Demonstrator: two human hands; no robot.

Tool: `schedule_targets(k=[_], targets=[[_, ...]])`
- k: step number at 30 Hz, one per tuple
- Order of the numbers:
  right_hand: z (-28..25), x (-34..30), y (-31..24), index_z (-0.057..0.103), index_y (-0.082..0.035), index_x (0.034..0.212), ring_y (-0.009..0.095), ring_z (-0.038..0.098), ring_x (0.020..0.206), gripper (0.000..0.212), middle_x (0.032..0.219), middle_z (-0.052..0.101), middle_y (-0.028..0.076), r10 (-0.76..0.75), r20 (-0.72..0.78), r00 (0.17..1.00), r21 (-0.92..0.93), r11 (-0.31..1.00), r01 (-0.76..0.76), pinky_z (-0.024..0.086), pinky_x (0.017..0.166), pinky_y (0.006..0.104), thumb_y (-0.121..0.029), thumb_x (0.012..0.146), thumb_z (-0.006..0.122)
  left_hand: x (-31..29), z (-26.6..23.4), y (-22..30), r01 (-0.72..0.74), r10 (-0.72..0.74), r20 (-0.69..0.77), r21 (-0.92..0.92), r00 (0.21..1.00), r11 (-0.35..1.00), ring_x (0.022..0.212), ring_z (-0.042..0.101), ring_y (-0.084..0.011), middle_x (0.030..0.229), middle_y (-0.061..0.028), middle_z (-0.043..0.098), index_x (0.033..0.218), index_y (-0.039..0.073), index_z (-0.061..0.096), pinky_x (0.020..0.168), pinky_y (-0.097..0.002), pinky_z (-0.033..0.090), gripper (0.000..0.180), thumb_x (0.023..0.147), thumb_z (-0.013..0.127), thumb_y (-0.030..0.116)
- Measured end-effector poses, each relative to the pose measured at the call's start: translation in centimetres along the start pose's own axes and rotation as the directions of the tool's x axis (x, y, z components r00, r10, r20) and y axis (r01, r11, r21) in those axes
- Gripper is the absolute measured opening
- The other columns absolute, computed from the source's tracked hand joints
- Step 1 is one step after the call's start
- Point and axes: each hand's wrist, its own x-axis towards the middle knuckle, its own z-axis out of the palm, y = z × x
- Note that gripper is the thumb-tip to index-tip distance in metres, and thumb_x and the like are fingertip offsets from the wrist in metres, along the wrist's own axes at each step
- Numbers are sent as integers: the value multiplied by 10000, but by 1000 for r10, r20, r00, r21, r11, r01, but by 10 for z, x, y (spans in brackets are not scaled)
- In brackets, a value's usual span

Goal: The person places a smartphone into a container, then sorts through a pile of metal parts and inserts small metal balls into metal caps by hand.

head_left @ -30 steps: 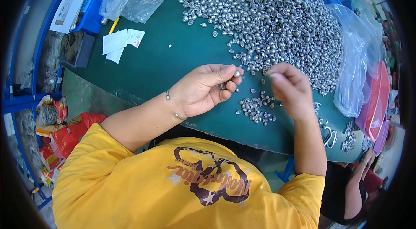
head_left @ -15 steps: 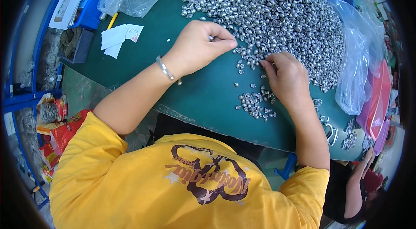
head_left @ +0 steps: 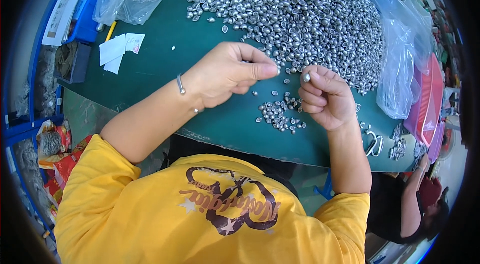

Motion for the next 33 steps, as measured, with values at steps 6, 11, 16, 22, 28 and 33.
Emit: schedule_targets(k=[6,11,16,22,28,33], targets=[[1,-8,3,471,-29,797,88,315,463,160,656,415,62,-213,114,970,201,961,188,253,401,202,-185,826,456,-13,-5,-8,52,9,177,-335,984,941,597,423,-68,698,-12,465,878,13,586,444,-165,306,86,856,561,92],[13,0,-4,586,-2,776,41,422,498,71,581,481,-35,-385,-291,876,-804,594,-6,304,431,180,-66,805,584,-8,-21,12,-73,117,111,-342,987,937,693,480,-114,937,-121,506,802,35,508,451,-165,387,79,852,513,95],[7,13,6,630,-51,837,274,583,598,78,680,595,113,-559,330,761,-902,-424,80,467,549,351,-82,767,616,14,-6,32,-210,308,-90,551,947,808,593,464,-70,714,-21,546,823,28,576,467,-177,364,96,785,618,104],[4,11,8,633,-44,850,268,586,603,99,687,593,109,-534,356,767,-865,-499,54,472,553,354,-86,760,625,41,-20,6,-226,542,197,974,817,-12,659,582,-190,705,-78,583,773,23,649,631,-284,465,130,726,680,141],[11,-4,5,610,13,858,30,351,440,134,602,456,-46,-356,-282,891,-752,659,25,264,393,166,-119,842,592,25,-4,5,-254,538,42,910,842,327,615,537,-146,683,-24,559,778,26,631,582,-272,437,109,792,636,134],[4,-13,12,559,24,958,27,251,421,180,550,325,-46,-41,36,999,2,999,40,178,365,168,-127,893,486,1,9,-2,65,-51,80,-186,996,980,485,317,-28,623,53,421,935,53,574,417,-163,220,83,880,551,110]])
